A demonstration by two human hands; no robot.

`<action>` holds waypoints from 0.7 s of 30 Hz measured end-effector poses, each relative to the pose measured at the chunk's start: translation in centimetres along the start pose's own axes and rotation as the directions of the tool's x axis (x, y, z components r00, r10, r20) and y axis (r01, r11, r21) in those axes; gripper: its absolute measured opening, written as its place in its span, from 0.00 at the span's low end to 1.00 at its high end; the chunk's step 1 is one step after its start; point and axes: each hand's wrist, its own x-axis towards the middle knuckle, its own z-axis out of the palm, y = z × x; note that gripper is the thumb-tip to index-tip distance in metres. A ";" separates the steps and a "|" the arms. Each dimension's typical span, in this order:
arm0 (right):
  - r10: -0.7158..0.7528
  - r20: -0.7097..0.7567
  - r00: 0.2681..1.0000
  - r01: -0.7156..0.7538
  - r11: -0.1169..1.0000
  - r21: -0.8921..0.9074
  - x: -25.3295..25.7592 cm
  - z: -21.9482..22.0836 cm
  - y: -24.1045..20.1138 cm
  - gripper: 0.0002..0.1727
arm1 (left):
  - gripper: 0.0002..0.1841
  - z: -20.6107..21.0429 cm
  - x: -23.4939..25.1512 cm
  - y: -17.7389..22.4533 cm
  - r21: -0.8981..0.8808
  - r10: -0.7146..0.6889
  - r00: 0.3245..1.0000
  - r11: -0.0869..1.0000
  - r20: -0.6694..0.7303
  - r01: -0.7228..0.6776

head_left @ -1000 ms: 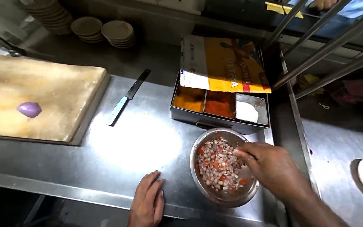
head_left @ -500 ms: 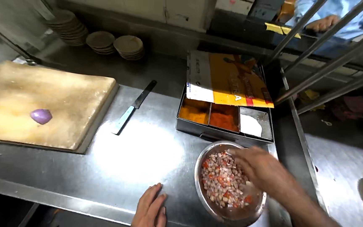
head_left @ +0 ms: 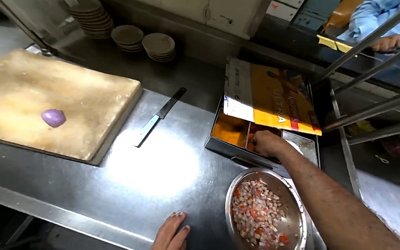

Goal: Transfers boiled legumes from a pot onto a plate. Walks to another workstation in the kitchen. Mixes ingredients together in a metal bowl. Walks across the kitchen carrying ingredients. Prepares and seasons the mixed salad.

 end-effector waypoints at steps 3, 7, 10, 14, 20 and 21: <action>-0.003 -0.277 0.961 0.050 0.985 0.162 -2.0 -0.9 1.8 0.07 | 0.11 -0.1 0.1 0.0 -0.006 0.004 1.000 1.000 -0.002 -0.004; 0.010 -0.544 0.839 0.127 0.969 0.214 -10.6 -0.2 2.5 0.04 | 0.11 0.0 0.1 0.1 0.016 0.009 1.000 1.000 -0.018 -0.008; -0.068 -0.549 0.833 0.172 0.975 0.140 -15.6 5.5 0.7 0.05 | 0.12 -0.1 0.1 0.3 0.016 -0.019 1.000 1.000 -0.020 0.019; -0.023 -0.618 0.786 0.140 0.980 0.141 -17.6 10.3 -0.1 0.05 | 0.13 -0.3 0.7 0.6 -0.078 -0.063 0.998 0.995 0.026 0.065; 0.016 -0.157 0.988 0.035 0.949 0.315 -17.5 13.1 0.0 0.37 | 0.28 1.6 5.8 5.2 -0.582 -0.344 0.797 0.550 0.496 0.599; 0.030 -0.117 0.993 0.008 0.950 0.311 -16.4 13.4 -0.2 0.46 | 0.27 2.1 7.0 6.1 -0.602 -0.368 0.717 0.389 0.592 0.697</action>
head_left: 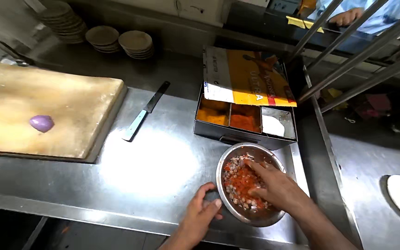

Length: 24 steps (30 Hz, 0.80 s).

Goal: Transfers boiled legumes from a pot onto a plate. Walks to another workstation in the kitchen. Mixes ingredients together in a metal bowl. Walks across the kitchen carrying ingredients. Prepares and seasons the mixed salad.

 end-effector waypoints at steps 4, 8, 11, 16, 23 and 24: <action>-0.046 0.047 0.998 0.047 0.998 -0.036 2.0 2.9 -2.2 0.36 | 0.18 2.9 2.3 2.1 -0.222 -0.197 0.980 0.957 -0.030 0.186; -0.098 -0.109 0.989 0.102 0.994 0.033 1.8 1.2 -0.2 0.32 | 0.16 3.4 1.8 2.4 -0.225 -0.188 0.979 0.960 -0.083 0.166; -0.290 -0.021 0.957 0.289 0.957 -0.027 2.7 1.5 -1.4 0.38 | 0.15 3.8 0.9 2.0 -0.227 -0.176 0.977 0.963 -0.122 0.145; -0.644 0.311 0.699 0.712 0.667 -0.218 3.3 1.9 -3.8 0.17 | 0.13 2.4 -1.4 2.0 -0.189 -0.153 0.966 0.975 -0.210 0.113; -0.353 0.181 0.918 0.374 0.922 -0.098 1.1 4.1 -5.2 0.48 | 0.15 2.3 -4.2 1.3 -0.304 -0.170 0.935 0.950 -0.312 0.072; -0.414 0.079 0.907 0.417 0.908 -0.028 0.6 4.5 -5.8 0.42 | 0.16 2.2 -4.7 1.2 -0.305 -0.163 0.937 0.950 -0.308 0.066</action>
